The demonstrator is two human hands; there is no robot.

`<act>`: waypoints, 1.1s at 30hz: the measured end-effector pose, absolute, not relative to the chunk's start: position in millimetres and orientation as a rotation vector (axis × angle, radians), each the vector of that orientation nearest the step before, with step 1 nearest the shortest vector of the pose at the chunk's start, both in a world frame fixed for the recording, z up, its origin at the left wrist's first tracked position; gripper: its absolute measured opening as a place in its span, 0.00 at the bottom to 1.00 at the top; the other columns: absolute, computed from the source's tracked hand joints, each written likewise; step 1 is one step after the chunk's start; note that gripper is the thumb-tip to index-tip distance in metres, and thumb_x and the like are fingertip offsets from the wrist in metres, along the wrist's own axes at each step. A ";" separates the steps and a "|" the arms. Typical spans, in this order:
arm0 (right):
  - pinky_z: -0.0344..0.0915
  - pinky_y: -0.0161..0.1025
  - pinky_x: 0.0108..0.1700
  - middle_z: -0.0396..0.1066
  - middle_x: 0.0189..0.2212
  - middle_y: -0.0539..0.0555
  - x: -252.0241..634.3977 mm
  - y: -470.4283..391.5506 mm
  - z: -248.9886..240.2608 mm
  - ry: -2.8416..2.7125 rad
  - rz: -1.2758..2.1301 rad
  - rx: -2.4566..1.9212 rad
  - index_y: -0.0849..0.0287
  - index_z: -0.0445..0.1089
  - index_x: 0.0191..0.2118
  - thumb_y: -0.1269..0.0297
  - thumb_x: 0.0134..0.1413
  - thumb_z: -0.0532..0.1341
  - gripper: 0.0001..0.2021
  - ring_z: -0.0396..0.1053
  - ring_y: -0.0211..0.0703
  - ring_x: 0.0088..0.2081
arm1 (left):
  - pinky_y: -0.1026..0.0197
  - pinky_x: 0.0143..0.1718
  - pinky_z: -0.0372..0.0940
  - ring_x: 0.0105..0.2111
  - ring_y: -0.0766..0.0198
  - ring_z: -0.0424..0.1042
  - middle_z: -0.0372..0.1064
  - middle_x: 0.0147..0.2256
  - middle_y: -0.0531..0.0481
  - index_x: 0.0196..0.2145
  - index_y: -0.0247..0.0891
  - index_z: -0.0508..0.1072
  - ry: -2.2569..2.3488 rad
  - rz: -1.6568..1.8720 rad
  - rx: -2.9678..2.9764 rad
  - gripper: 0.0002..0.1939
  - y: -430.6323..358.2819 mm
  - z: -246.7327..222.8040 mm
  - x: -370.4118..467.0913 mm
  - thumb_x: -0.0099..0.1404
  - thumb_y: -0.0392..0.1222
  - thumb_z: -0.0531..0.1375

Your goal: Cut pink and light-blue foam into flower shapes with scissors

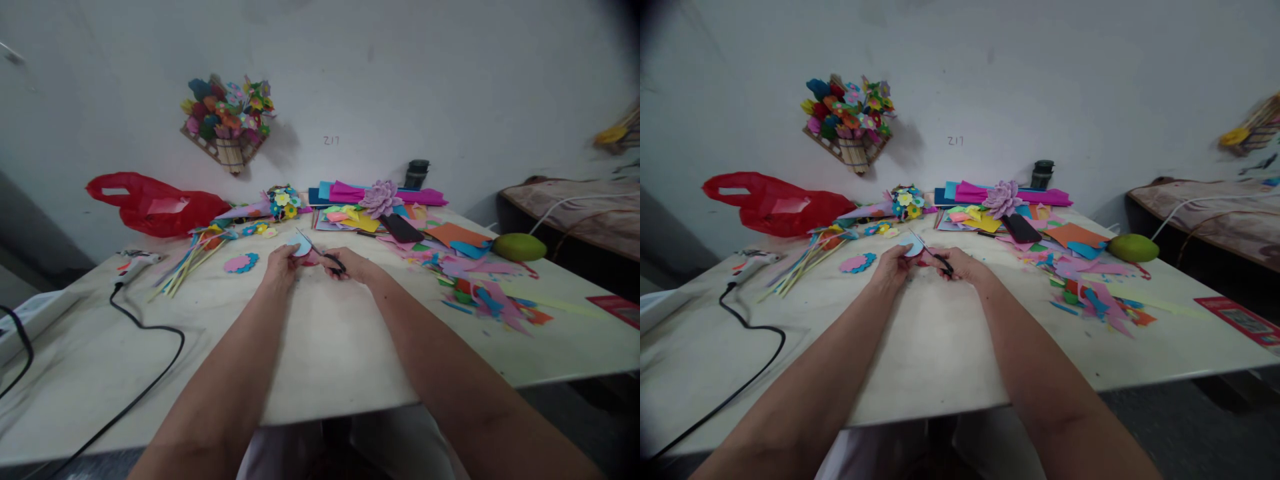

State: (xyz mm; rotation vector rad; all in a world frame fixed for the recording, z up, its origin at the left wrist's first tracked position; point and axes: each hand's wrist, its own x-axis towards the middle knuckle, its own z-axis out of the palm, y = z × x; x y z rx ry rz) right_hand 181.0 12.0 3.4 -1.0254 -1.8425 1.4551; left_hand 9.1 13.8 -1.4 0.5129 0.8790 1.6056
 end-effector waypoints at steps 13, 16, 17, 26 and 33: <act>0.43 0.27 0.13 0.63 0.16 0.45 172.9 8.6 3.9 -1.713 1.464 -1.014 0.62 0.66 0.29 0.58 0.57 0.59 0.12 0.57 0.27 0.14 | 0.68 0.24 0.67 0.20 0.69 0.70 0.69 0.22 0.51 0.24 0.32 0.70 0.855 1.741 0.366 0.06 8.4 2.7 27.9 0.53 0.25 0.58; 0.43 0.27 0.13 0.63 0.16 0.46 171.7 10.3 1.1 -1.693 1.463 -1.007 0.62 0.68 0.30 0.57 0.56 0.60 0.12 0.56 0.27 0.14 | 0.69 0.23 0.65 0.20 0.70 0.69 0.70 0.22 0.51 0.24 0.33 0.70 0.850 1.767 0.317 0.06 6.1 4.5 33.7 0.54 0.25 0.58; 0.43 0.27 0.13 0.63 0.17 0.46 171.2 10.5 0.4 -1.687 1.464 -1.004 0.62 0.68 0.30 0.56 0.56 0.60 0.13 0.57 0.28 0.14 | 0.68 0.23 0.65 0.20 0.70 0.69 0.70 0.22 0.50 0.24 0.33 0.70 0.860 1.766 0.307 0.07 5.0 5.6 35.4 0.54 0.25 0.58; 0.44 0.27 0.13 0.63 0.17 0.46 167.1 7.4 2.3 -1.608 1.484 -0.943 0.61 0.66 0.30 0.50 0.52 0.62 0.17 0.58 0.29 0.15 | 0.68 0.27 0.67 0.20 0.70 0.69 0.70 0.22 0.50 0.23 0.34 0.69 0.835 1.768 0.320 0.08 -1.9 8.5 44.8 0.56 0.26 0.59; 0.44 0.28 0.13 0.63 0.16 0.47 158.5 5.5 -0.2 -1.514 1.499 -0.884 0.61 0.64 0.26 0.44 0.49 0.63 0.22 0.59 0.31 0.15 | 0.68 0.21 0.62 0.18 0.70 0.67 0.68 0.20 0.52 0.21 0.36 0.66 0.849 1.766 0.357 0.08 -1.3 1.9 50.3 0.53 0.30 0.61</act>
